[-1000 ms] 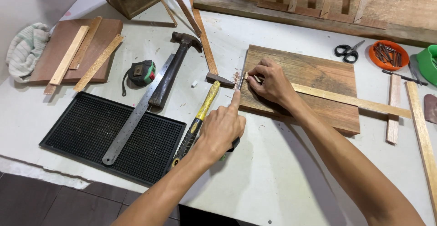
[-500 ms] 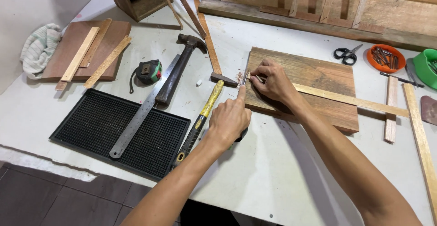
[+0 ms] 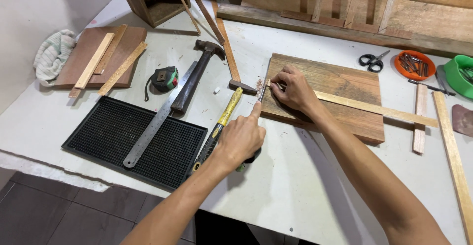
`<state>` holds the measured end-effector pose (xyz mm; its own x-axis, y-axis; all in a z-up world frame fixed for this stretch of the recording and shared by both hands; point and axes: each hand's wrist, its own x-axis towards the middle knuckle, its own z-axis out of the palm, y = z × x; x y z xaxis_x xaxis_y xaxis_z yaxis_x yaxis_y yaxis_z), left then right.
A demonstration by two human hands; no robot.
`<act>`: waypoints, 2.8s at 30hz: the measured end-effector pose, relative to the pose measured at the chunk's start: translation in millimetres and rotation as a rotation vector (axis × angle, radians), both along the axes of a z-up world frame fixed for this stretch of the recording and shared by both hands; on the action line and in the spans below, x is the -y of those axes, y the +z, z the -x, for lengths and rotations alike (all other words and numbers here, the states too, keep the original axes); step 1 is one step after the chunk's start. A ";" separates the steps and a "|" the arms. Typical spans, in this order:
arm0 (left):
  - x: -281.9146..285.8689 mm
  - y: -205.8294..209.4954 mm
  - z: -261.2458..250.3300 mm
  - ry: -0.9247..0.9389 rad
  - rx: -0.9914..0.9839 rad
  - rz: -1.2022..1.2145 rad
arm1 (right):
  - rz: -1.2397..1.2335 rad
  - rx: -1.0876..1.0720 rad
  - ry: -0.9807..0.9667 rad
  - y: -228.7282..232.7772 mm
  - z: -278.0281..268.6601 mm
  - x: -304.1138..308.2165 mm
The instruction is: Measure and prepare small wooden slats for a construction task.
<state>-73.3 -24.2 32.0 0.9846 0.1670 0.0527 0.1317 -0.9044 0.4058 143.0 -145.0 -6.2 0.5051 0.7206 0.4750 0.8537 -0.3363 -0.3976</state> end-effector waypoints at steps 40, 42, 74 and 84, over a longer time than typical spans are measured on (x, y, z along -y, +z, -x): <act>-95.7 45.5 80.0 0.240 -0.070 -0.338 | 0.325 0.395 0.395 26.7 91.2 -86.3; -90.8 38.2 63.8 0.151 0.119 -0.419 | 0.391 0.297 0.337 46.2 87.7 -68.0; 96.9 -19.6 -160.9 -0.381 0.368 -0.659 | 0.278 0.029 -0.334 37.0 14.5 176.7; 71.6 -12.3 -146.8 -0.432 0.246 -0.183 | 0.090 0.352 -0.251 16.4 16.2 184.7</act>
